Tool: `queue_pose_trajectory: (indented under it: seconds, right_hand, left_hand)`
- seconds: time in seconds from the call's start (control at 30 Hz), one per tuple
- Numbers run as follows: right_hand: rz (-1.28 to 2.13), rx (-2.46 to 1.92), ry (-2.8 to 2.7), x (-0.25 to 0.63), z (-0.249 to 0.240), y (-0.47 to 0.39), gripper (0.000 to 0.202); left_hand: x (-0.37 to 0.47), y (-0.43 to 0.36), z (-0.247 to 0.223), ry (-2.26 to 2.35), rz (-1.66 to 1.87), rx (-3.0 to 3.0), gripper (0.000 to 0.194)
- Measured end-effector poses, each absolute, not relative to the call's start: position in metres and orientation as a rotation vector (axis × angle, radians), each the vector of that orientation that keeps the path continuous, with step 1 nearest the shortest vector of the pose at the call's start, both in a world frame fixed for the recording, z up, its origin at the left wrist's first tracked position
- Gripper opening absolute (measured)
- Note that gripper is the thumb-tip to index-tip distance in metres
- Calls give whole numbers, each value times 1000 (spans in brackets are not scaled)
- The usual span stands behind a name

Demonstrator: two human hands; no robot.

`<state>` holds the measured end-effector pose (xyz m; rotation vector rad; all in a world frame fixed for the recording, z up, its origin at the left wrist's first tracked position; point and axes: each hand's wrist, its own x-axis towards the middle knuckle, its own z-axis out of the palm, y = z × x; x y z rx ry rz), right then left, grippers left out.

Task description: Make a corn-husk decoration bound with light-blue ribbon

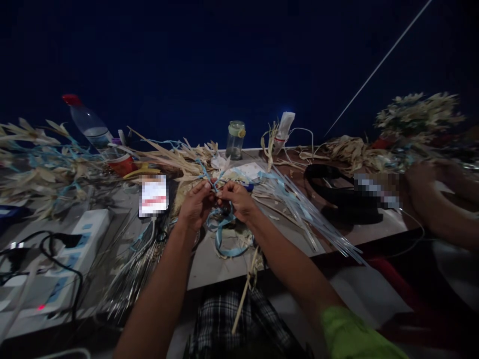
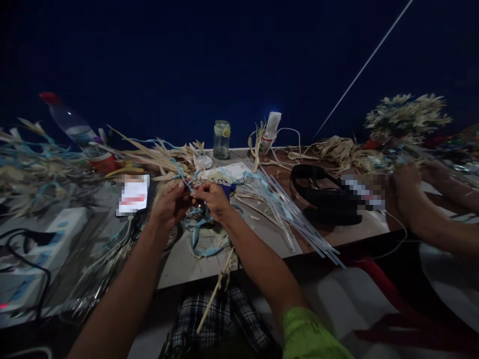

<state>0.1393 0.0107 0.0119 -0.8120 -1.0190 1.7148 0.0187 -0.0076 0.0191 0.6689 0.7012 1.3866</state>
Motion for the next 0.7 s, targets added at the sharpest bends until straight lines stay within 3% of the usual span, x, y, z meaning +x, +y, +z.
queue_pose_trajectory:
  seconds: [0.2, 0.43, 0.7]
  right_hand:
    - [1719, -790, -1098, 137, 8, 11, 34]
    - [1280, -978, -1358, 136, 0, 14, 22]
    - [1414, -923, -1309, 142, 2, 18, 20]
  left_hand:
    - [19, -6, 15, 755, 1427, 738, 29]
    - [14, -1, 12, 1177, 1453, 1035, 17]
    - [12, -5, 15, 1387, 1355, 1192, 8]
